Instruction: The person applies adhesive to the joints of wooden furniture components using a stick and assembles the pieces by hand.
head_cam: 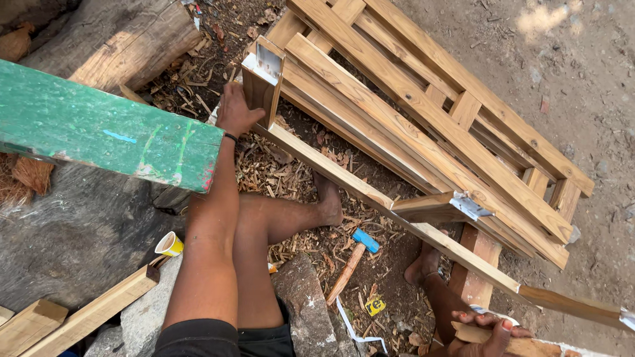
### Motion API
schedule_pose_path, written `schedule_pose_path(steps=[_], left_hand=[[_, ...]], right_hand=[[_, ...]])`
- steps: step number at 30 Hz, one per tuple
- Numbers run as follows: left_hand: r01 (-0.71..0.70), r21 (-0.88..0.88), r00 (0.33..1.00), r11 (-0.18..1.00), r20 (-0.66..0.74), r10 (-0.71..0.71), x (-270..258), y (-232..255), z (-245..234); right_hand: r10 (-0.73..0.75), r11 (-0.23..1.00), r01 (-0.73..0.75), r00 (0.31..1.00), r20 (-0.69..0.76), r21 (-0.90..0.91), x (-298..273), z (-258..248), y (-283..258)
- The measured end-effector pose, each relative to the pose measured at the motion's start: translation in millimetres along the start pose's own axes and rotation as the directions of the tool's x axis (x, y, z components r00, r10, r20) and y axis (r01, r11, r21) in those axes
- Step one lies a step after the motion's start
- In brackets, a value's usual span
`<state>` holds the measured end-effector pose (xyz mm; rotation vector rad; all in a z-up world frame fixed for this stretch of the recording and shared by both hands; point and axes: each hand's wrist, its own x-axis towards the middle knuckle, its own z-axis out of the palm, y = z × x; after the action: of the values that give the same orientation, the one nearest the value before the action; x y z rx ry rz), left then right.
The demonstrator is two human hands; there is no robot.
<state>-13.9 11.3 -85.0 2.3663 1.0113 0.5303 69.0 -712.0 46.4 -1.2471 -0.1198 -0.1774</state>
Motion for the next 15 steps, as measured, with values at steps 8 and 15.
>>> schedule_pose_path(steps=[8, 15], left_hand=[[0.054, -0.087, 0.990, 0.995, 0.131, -0.042, -2.5, -19.9, -5.5], [0.106, -0.182, 0.960, 0.977, 0.273, -0.054, 3.7, -15.9, -15.9]], right_hand=[[-0.139, 0.941, 0.115, 0.989, -0.052, -0.319, 1.5, 4.8, -35.9], [-0.128, 0.937, 0.124, 0.992, 0.010, -0.328, 46.7, -37.6, -58.4]])
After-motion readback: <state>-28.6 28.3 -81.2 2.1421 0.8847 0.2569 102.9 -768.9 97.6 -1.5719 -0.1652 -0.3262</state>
